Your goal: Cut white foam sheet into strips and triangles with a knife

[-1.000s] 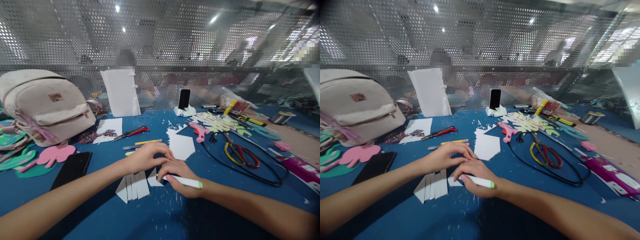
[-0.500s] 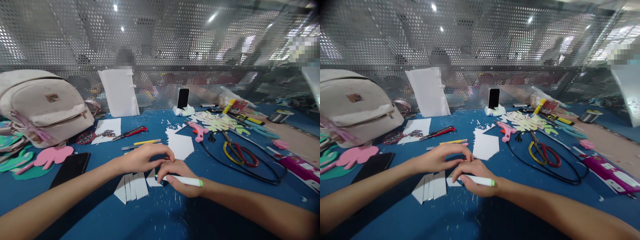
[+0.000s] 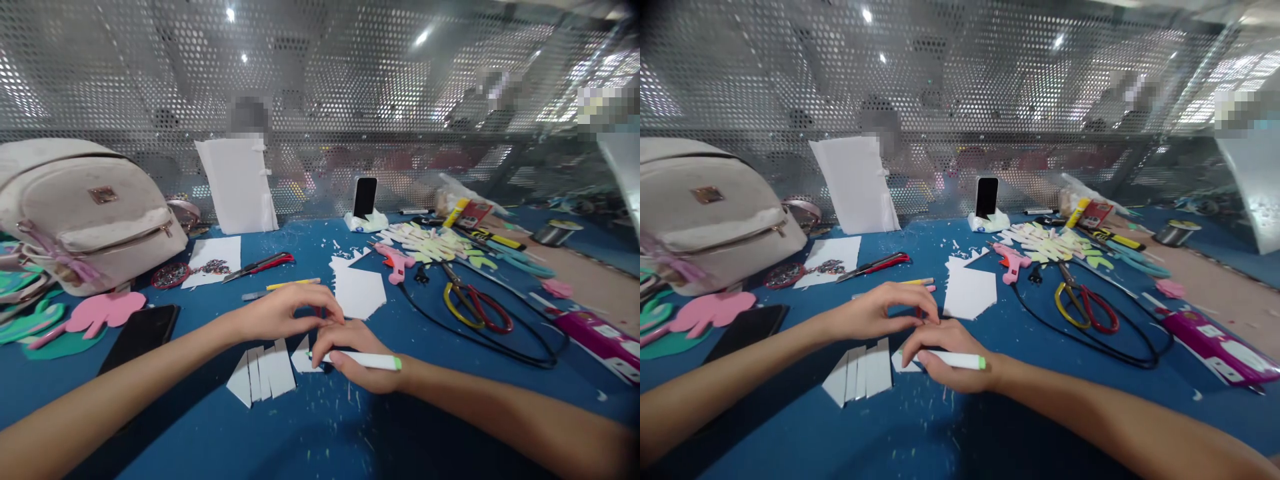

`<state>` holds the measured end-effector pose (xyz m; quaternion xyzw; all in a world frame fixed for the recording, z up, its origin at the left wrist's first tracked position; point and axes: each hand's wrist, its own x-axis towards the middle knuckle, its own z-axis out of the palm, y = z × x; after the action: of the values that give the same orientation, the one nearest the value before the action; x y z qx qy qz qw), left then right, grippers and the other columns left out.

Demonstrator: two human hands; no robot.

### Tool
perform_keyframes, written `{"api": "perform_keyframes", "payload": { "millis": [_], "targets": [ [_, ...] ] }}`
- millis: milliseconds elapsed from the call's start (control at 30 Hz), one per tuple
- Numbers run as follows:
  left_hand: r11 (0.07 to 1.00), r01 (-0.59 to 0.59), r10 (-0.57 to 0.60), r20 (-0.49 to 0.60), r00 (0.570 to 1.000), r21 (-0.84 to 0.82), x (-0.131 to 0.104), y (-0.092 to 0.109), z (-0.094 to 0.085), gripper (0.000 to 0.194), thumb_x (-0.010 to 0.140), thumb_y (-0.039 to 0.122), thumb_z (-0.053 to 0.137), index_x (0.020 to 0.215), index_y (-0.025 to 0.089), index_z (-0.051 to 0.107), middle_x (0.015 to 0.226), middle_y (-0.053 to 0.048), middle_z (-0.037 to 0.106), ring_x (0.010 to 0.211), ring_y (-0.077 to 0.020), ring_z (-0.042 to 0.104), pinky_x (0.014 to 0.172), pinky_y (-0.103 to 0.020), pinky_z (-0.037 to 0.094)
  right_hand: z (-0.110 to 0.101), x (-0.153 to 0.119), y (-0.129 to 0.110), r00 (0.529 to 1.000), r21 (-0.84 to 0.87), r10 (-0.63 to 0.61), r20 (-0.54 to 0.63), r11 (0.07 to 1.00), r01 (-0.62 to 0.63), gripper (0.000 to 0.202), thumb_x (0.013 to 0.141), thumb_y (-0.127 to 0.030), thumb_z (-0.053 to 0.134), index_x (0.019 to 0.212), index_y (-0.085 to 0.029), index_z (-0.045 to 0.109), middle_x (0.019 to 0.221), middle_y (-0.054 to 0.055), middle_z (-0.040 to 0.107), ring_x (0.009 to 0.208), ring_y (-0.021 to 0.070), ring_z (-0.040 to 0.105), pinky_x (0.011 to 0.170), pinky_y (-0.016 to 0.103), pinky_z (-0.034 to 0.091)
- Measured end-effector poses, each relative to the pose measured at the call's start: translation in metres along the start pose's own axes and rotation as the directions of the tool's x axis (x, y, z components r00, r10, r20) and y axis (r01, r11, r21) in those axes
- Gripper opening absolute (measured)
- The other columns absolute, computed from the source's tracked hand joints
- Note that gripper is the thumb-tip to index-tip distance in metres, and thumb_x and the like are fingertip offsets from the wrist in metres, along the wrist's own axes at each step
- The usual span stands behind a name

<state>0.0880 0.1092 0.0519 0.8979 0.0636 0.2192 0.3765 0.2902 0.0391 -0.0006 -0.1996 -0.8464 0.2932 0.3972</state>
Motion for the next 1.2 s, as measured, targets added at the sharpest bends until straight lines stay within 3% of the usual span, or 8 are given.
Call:
{"api": "perform_keyframes", "payload": {
  "millis": [100, 267, 433, 500, 667, 867, 1033, 1200],
  "targets": [
    [1.0, 0.018, -0.018, -0.039, 0.999, -0.001, -0.001, -0.003, -0.001, 0.008, 0.101, 0.018, 0.062, 0.098, 0.019, 0.069, 0.099, -0.005, 0.07, 0.097, -0.0178, 0.065, 0.109, -0.045, 0.046, 0.0, 0.0, 0.002, 1.0, 0.007, 0.011, -0.006, 1.0, -0.011, 0.025, 0.096, -0.02, 0.045, 0.092, -0.019, 0.07, 0.081, 0.003, 0.072, 0.072, 0.0148, 0.064, 0.073, 0.028, 0.049],
    [0.999, 0.028, -0.028, 0.003, 1.0, -0.031, -0.003, -0.004, 0.001, 0.021, 0.101, 0.012, 0.055, 0.118, 0.02, 0.066, 0.116, -0.007, 0.071, 0.109, -0.0185, 0.066, 0.112, -0.045, 0.045, 0.0, 0.0, 0.003, 0.999, 0.007, 0.051, 0.021, 0.999, -0.051, 0.026, 0.095, -0.021, 0.046, 0.092, -0.019, 0.071, 0.081, 0.002, 0.073, 0.071, 0.0146, 0.064, 0.075, 0.029, 0.05],
    [0.999, 0.052, -0.053, -0.029, 0.998, -0.016, -0.006, -0.007, 0.0, 0.006, 0.099, 0.019, 0.064, 0.098, 0.019, 0.071, 0.098, -0.004, 0.071, 0.101, -0.0196, 0.066, 0.114, -0.05, 0.042, 0.001, 0.001, 0.001, 1.0, -0.011, 0.005, 0.024, 1.0, -0.004, 0.025, 0.093, -0.019, 0.047, 0.093, -0.019, 0.071, 0.081, 0.002, 0.074, 0.071, 0.0145, 0.064, 0.073, 0.028, 0.049],
    [0.998, 0.058, -0.058, -0.039, 0.998, -0.008, -0.008, -0.007, 0.0, 0.008, 0.1, 0.019, 0.063, 0.101, 0.019, 0.071, 0.101, -0.005, 0.072, 0.106, -0.0208, 0.066, 0.117, -0.053, 0.039, 0.002, 0.002, 0.0, 1.0, -0.044, 0.002, 0.005, 0.999, -0.002, 0.025, 0.093, -0.018, 0.046, 0.092, -0.019, 0.071, 0.08, 0.002, 0.074, 0.072, 0.0148, 0.065, 0.075, 0.029, 0.05],
    [0.999, 0.052, -0.052, 0.009, 0.999, -0.008, -0.013, -0.002, 0.001, 0.023, 0.098, 0.016, 0.066, 0.12, 0.022, 0.07, 0.114, -0.006, 0.074, 0.106, -0.0202, 0.068, 0.121, -0.054, 0.034, 0.006, 0.004, 0.0, 0.991, -0.135, -0.125, 0.038, 0.982, 0.129, 0.023, 0.086, -0.013, 0.047, 0.088, -0.02, 0.069, 0.073, 0.0, 0.072, 0.067, 0.0143, 0.061, 0.073, 0.028, 0.049],
    [0.999, 0.038, -0.041, -0.08, 0.996, -0.029, -0.019, 0.003, -0.001, 0.005, 0.092, 0.017, 0.074, 0.095, 0.019, 0.07, 0.093, -0.001, 0.072, 0.087, -0.0158, 0.068, 0.123, -0.052, 0.034, 0.011, 0.004, 0.002, 0.965, -0.182, -0.255, 0.062, 0.948, 0.262, 0.021, 0.085, -0.014, 0.048, 0.089, -0.021, 0.068, 0.07, 0.0, 0.067, 0.066, 0.015, 0.057, 0.072, 0.028, 0.048],
    [1.0, 0.006, -0.007, -0.07, 0.998, -0.015, -0.018, 0.004, 0.003, 0.022, 0.092, 0.017, 0.076, 0.113, 0.018, 0.072, 0.105, -0.005, 0.073, 0.1, -0.0178, 0.068, 0.125, -0.053, 0.029, 0.01, 0.003, 0.0, 0.951, -0.27, -0.298, 0.084, 0.912, 0.31, 0.021, 0.084, -0.013, 0.048, 0.089, -0.022, 0.066, 0.065, -0.002, 0.063, 0.062, 0.0159, 0.052, 0.065, 0.029, 0.044],
    [1.0, 0.007, -0.006, -0.04, 0.999, 0.006, -0.018, 0.007, 0.004, 0.033, 0.095, 0.014, 0.071, 0.127, 0.02, 0.071, 0.108, -0.006, 0.073, 0.102, -0.0184, 0.067, 0.124, -0.054, 0.029, 0.009, 0.004, -0.002, 0.949, -0.224, -0.294, 0.109, 0.923, 0.312, 0.023, 0.08, -0.011, 0.047, 0.091, -0.024, 0.062, 0.067, -0.003, 0.066, 0.06, 0.0166, 0.05, 0.063, 0.03, 0.042]
  ]
}}
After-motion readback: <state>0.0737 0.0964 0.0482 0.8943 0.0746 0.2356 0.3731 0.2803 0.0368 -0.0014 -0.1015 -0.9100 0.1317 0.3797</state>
